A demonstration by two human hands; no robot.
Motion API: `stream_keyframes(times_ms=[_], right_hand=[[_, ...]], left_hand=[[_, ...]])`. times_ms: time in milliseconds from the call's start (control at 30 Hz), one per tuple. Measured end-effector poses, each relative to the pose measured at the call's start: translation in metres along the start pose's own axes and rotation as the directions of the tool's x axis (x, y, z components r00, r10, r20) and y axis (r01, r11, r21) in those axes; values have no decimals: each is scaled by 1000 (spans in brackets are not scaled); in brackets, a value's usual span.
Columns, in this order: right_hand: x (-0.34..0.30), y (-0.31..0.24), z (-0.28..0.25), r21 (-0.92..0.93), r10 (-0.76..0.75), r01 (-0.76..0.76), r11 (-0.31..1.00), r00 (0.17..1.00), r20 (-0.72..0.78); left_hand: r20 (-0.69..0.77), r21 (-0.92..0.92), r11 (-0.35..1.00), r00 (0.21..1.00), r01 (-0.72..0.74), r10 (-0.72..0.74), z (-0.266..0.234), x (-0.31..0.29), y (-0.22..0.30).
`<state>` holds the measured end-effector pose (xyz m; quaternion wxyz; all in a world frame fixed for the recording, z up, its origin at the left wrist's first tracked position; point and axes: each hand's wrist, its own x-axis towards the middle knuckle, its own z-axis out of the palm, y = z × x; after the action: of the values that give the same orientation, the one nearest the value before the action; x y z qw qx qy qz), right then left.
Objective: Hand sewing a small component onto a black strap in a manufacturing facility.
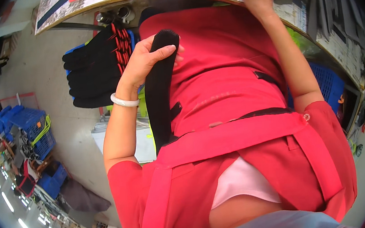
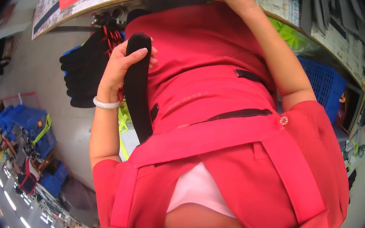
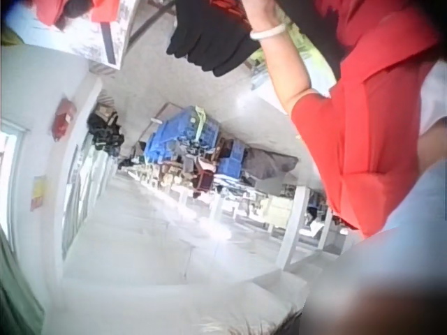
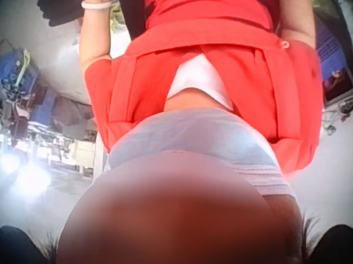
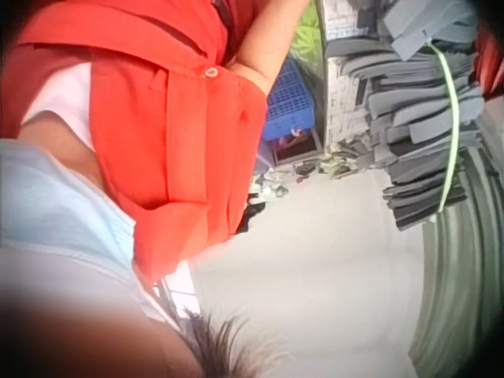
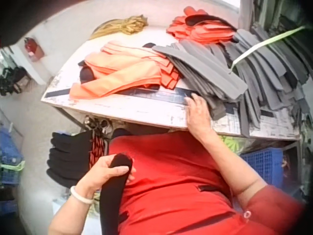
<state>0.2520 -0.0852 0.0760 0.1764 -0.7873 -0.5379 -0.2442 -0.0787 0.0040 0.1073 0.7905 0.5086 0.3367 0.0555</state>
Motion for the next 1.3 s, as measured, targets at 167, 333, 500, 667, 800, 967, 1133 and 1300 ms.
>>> stream_keyframes(times_ms=[167,333,500,667,800,967,1133,1300], right_hand=[[-1,-5,9,306,219,-237,922,972,90],[-6,13,10,371,29,-58,927,996,83],[-15,-109,-87,828,-292,-380,413,805,516],[-24,-124,-105,881,-407,-297,369,801,440],[-21,-128,-116,805,-464,-405,433,666,585],[-19,-131,-118,847,-536,-288,447,671,512],[-19,-129,-121,810,-603,-205,549,574,554],[-14,-130,-128,750,-638,-90,655,466,613]], left_hand=[[59,-178,984,998,-3,14,-5,-16,7],[22,-19,997,997,-78,79,5,-20,5],[-25,-19,991,991,-131,130,8,-39,13],[14,162,957,970,-242,243,13,-43,5],[7,224,957,982,-184,188,11,-51,3],[30,198,975,994,-106,102,17,-55,2],[94,338,932,990,-135,109,22,-55,0],[113,350,924,986,-154,122,28,-52,-9]])
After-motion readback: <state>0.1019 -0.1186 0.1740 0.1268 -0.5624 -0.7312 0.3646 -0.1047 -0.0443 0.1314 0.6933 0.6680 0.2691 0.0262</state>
